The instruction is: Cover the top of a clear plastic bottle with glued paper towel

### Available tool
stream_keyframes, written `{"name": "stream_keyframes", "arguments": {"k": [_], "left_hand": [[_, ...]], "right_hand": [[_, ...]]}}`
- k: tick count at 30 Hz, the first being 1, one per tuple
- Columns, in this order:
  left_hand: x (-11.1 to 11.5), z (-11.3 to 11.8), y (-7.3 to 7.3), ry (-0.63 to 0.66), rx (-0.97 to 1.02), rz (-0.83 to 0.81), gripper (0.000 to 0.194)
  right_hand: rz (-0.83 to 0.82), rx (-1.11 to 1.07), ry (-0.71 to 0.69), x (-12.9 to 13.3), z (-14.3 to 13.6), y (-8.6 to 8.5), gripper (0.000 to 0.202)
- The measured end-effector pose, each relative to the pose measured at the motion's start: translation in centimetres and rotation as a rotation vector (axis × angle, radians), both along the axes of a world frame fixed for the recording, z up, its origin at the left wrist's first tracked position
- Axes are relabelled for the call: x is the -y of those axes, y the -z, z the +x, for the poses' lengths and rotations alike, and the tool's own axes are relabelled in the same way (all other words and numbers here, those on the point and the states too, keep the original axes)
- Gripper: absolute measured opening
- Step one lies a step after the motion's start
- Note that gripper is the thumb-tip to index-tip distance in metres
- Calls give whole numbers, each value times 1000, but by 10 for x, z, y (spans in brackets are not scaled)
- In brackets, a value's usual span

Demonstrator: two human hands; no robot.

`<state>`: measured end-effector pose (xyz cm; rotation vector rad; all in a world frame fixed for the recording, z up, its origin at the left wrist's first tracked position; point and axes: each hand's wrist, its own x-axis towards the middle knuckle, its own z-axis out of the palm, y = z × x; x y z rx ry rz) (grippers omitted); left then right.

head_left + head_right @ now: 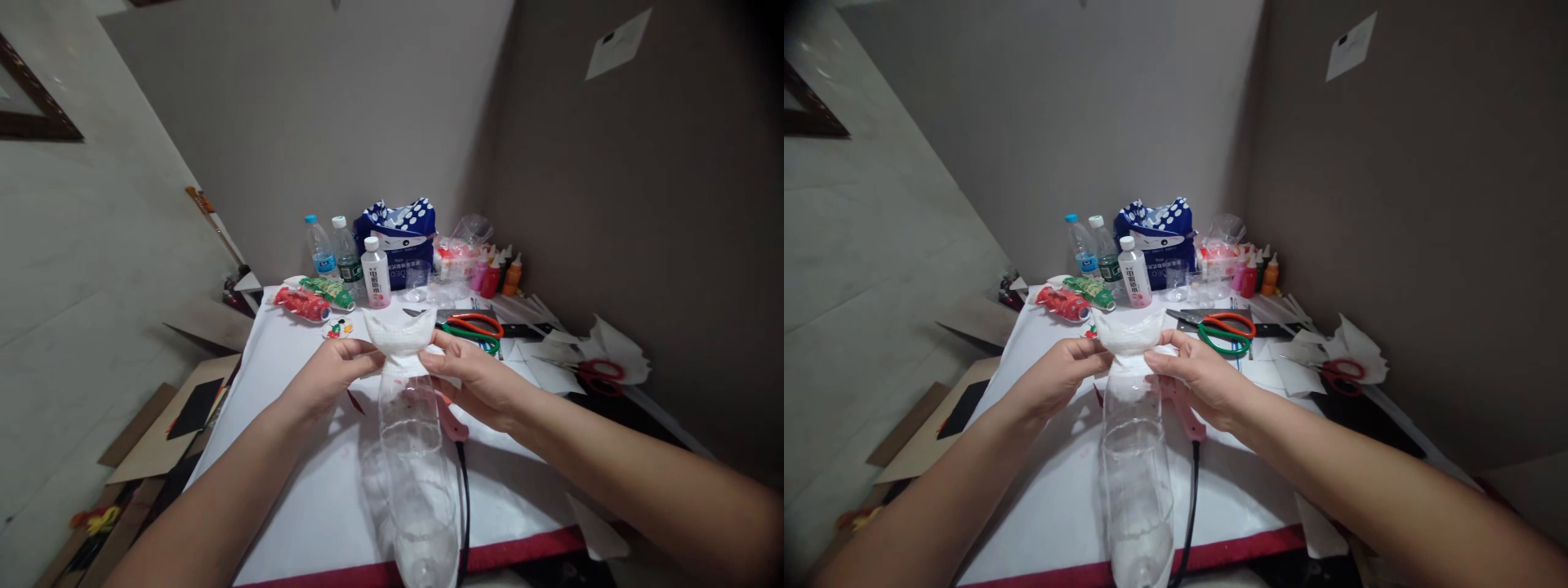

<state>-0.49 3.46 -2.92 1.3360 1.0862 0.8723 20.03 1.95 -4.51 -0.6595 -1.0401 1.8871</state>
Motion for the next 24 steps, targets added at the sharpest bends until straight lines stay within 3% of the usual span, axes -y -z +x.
{"name": "stream_keyframes", "arguments": {"k": [5,15,24], "left_hand": [[2,2,1,-25,15,-16,28],[3,4,2,-3,72,-62,30],[6,6,0,-101,-6,-28,32]], "right_hand": [[20,-33,-37,-4,2,5,30],[79,20,41,-4,2,5,23],[100,59,106,-5,-1,7,26]]}}
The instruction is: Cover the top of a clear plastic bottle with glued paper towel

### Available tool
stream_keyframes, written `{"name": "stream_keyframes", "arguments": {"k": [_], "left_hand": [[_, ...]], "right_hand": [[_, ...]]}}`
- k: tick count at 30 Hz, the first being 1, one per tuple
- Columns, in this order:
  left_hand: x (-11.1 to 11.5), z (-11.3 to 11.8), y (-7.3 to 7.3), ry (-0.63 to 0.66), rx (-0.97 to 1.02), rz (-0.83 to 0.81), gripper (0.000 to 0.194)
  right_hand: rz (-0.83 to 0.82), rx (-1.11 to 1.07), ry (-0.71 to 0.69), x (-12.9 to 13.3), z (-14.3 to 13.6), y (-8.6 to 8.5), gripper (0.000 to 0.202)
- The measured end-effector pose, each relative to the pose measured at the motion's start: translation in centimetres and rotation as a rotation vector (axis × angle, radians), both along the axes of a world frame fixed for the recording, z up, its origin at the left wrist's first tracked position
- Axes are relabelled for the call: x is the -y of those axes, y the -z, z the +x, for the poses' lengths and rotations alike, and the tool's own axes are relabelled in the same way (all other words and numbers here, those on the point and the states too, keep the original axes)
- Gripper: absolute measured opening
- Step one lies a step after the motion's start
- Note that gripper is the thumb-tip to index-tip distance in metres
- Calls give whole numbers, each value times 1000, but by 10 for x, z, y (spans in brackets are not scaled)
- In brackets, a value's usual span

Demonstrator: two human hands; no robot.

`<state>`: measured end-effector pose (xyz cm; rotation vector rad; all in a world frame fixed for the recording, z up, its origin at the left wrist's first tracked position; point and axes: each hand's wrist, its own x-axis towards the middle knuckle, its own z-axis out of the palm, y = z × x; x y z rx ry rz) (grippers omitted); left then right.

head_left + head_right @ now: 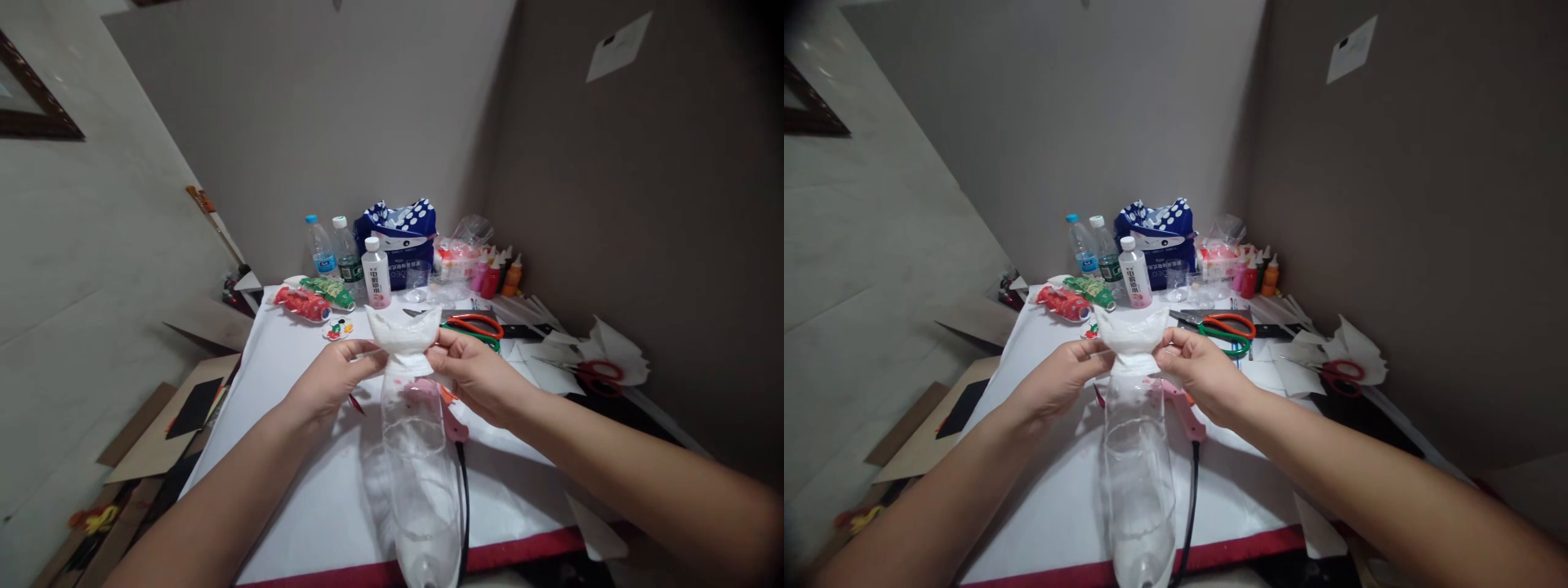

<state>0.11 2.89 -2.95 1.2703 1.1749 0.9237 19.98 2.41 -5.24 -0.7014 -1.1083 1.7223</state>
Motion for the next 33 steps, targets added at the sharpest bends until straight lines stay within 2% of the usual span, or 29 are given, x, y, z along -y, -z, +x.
{"name": "stream_keyframes", "arguments": {"k": [6,10,13,20,28,33], "left_hand": [[0,0,0,14,33,-13,32],[-1,1,-1,40,72,-26,33],[-2,3,0,50,93,-25,36],[-3,3,5,66,120,-24,38],[-2,5,0,36,114,-26,41],[-1,6,0,-14,42,54,35]], "right_hand": [[37,35,-4,-3,1,5,24],[74,106,46,-3,2,3,19],[78,143,34,-2,1,-1,24],[107,100,32,-2,-4,-4,21],[-7,55,-54,-3,-4,2,25],[-155,-2,-74,1,-12,-5,26]]}}
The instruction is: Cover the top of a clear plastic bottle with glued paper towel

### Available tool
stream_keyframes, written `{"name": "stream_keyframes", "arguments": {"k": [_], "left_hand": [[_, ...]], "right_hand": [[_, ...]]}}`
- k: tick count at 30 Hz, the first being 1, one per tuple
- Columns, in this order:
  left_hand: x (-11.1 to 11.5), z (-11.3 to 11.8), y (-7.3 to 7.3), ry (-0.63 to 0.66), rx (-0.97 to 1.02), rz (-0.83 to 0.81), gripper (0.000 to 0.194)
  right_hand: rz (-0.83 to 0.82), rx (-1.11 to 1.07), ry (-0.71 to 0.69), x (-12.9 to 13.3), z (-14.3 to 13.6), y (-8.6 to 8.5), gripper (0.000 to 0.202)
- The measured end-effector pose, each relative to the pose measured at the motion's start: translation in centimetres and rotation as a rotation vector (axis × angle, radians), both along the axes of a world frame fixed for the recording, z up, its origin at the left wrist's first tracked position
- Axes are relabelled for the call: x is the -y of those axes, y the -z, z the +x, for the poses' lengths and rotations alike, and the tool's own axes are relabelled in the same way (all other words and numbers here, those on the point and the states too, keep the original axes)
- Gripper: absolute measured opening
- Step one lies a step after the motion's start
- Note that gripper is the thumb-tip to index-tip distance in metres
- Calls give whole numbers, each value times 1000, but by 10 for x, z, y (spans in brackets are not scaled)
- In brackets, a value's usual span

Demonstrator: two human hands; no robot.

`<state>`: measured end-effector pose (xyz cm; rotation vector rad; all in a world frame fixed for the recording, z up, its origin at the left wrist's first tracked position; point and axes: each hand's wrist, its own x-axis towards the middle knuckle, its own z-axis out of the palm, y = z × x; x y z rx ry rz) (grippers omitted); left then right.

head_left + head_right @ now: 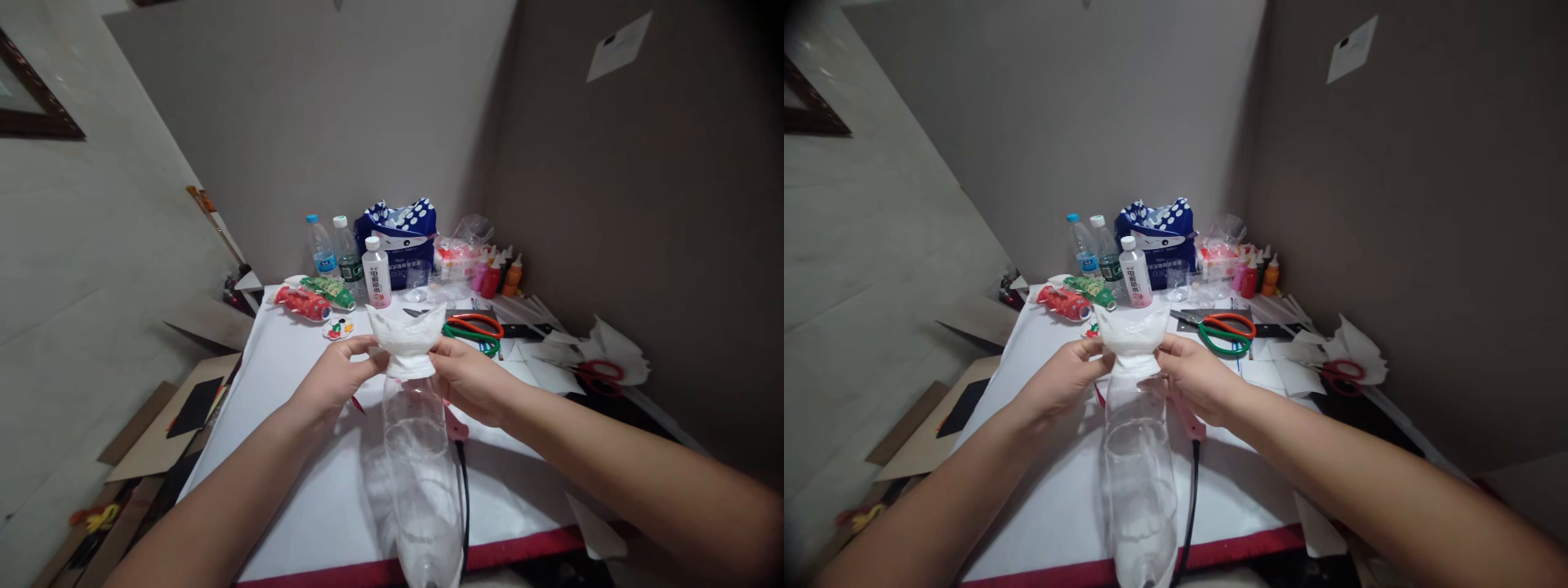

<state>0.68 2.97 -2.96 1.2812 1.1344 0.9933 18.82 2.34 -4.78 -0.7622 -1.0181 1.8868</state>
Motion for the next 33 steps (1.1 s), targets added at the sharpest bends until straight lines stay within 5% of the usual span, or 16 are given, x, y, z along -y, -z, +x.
{"name": "stream_keyframes", "arguments": {"k": [14,22,29,33], "left_hand": [[-4,-3,5,-57,-212,147,7],[-3,-2,4,-128,-221,184,14],[-9,-5,14,47,-94,64,36],[-10,-5,13,136,-75,49,33]], "right_hand": [[-42,-149,-151,-2,-11,-1,29],[-43,-157,-78,-5,-10,4,24],[-61,-121,-3,-5,-7,8,28],[-70,-92,62,-6,-7,11,25]]}}
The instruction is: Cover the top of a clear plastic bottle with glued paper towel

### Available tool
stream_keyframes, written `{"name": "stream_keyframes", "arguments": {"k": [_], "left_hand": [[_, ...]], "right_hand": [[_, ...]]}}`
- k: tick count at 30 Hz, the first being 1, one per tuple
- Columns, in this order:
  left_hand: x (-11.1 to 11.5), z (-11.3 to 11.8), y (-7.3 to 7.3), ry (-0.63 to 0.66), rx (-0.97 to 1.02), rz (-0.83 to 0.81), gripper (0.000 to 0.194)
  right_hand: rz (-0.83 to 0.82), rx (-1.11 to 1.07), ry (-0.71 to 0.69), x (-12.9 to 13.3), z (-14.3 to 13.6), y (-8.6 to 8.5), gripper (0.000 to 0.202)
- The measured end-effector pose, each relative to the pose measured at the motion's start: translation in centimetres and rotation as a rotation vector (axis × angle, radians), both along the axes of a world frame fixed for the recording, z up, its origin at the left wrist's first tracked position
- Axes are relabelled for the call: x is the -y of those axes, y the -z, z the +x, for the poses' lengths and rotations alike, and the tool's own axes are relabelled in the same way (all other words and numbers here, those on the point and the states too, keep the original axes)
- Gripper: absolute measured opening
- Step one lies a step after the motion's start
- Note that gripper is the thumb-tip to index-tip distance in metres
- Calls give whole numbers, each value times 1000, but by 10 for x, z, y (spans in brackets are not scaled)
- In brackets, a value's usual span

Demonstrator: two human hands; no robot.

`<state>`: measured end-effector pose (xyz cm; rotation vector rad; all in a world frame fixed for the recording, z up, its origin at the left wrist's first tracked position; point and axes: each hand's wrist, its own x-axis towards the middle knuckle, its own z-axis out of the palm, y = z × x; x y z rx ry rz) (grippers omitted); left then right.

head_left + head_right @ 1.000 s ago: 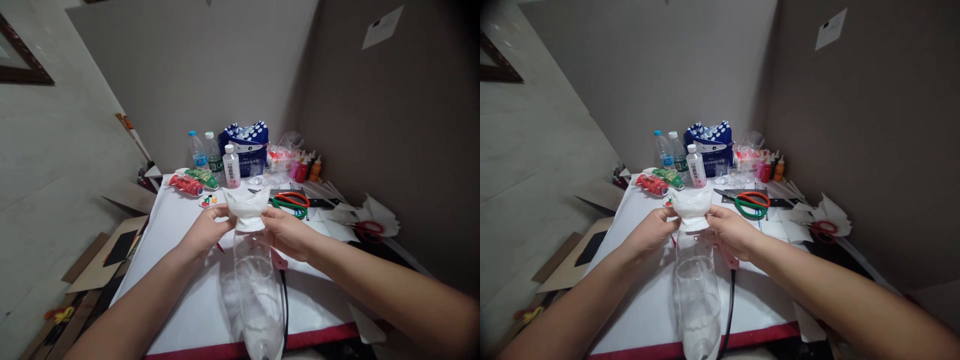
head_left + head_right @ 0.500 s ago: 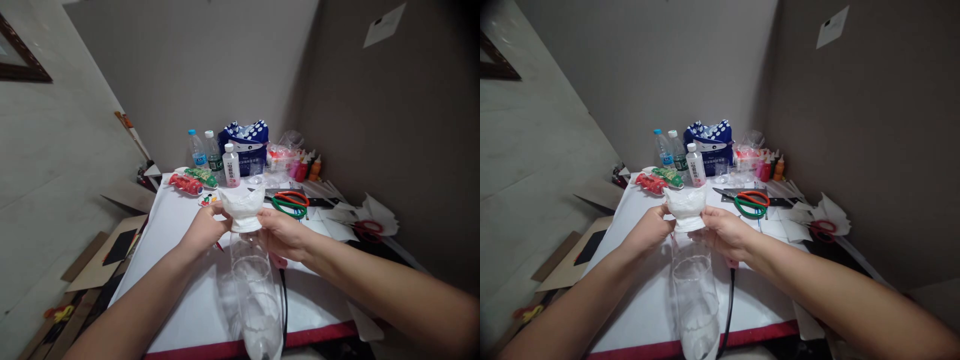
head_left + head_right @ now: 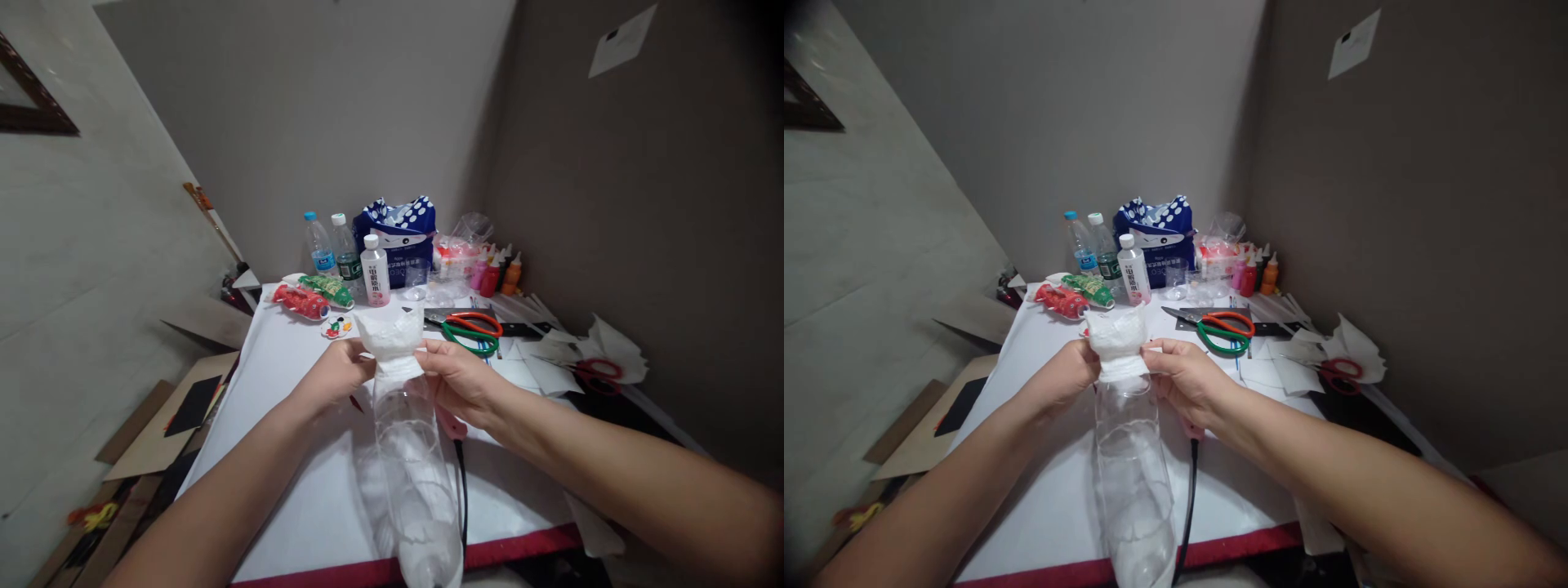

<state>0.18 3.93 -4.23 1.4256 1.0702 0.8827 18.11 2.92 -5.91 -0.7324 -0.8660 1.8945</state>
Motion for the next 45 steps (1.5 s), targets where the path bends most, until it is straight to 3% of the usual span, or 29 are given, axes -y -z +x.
{"name": "stream_keyframes", "arguments": {"k": [6,11,15,18,21,25,32,34,40,45], "left_hand": [[-3,-5,5,2,27,-115,33],[2,-4,-4,33,88,-186,30],[12,6,-9,84,114,-196,42],[20,14,-7,123,25,-144,48],[27,17,-7,165,-15,-104,42],[32,17,-12,162,48,-83,32],[40,20,-16,121,166,-74,38],[42,19,-16,94,166,-66,35],[48,21,-20,87,235,-106,36],[51,24,-23,58,238,-139,32]], "right_hand": [[-10,45,118,6,1,-8,32],[4,79,246,9,2,-11,35],[49,89,327,9,-2,-4,34],[112,85,364,11,-7,0,31],[222,90,379,14,-10,-1,25],[392,147,381,18,-8,-10,18],[577,208,456,26,-5,-18,20],[517,150,406,29,-3,-21,20],[120,-38,182,31,7,-34,34],[102,20,67,25,16,-34,48]]}}
